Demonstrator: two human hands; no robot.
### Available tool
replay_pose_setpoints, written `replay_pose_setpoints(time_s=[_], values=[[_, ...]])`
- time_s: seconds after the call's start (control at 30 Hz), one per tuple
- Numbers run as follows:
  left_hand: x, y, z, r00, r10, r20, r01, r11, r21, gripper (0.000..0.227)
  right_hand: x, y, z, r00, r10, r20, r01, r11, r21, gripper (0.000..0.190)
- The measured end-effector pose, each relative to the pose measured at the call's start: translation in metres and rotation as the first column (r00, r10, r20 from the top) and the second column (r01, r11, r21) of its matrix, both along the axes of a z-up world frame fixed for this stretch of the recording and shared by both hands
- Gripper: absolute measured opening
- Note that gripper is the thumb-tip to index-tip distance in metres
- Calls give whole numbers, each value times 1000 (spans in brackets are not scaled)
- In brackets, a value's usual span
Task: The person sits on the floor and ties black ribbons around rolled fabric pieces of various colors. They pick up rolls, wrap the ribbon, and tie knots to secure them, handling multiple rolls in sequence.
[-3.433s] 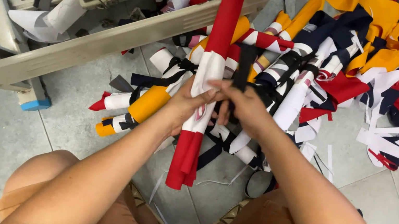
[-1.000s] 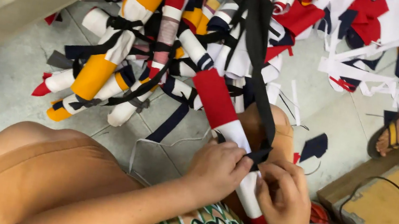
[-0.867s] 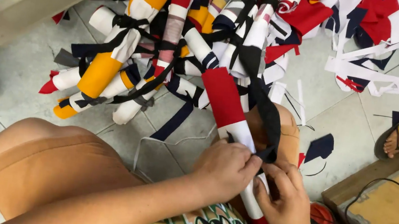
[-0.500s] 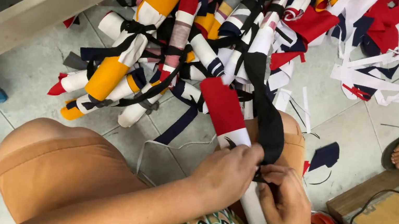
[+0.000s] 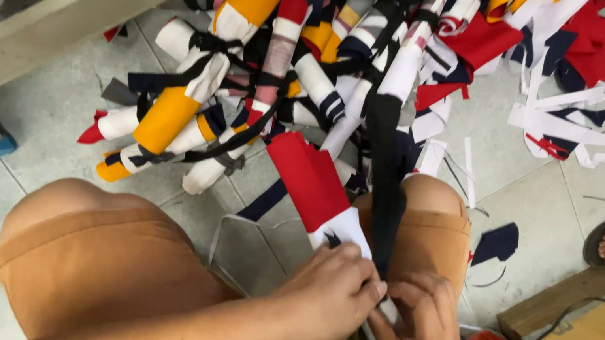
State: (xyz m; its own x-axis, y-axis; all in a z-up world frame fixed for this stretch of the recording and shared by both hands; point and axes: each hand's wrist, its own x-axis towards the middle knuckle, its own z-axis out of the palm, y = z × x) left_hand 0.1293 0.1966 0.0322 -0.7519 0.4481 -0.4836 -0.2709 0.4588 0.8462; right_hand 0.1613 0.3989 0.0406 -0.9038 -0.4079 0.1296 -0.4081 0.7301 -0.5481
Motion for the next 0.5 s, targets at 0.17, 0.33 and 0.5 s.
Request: replay_pose_setpoints(time_s=[0.17, 0.33, 0.5], values=[[7, -24, 10, 975, -114, -192, 125, 991, 49, 28, -13, 2, 18, 993, 97, 64, -100, 994, 35, 20], [15, -29, 15, 914, -276, -298, 281, 959, -29, 18, -38, 11, 53, 886, 179, 427, -237, 968, 86, 35], [20, -32, 12, 597, -154, -787, 125, 987, -98, 44, -59, 23, 56, 739, 400, 542, -429, 900, -79, 29]])
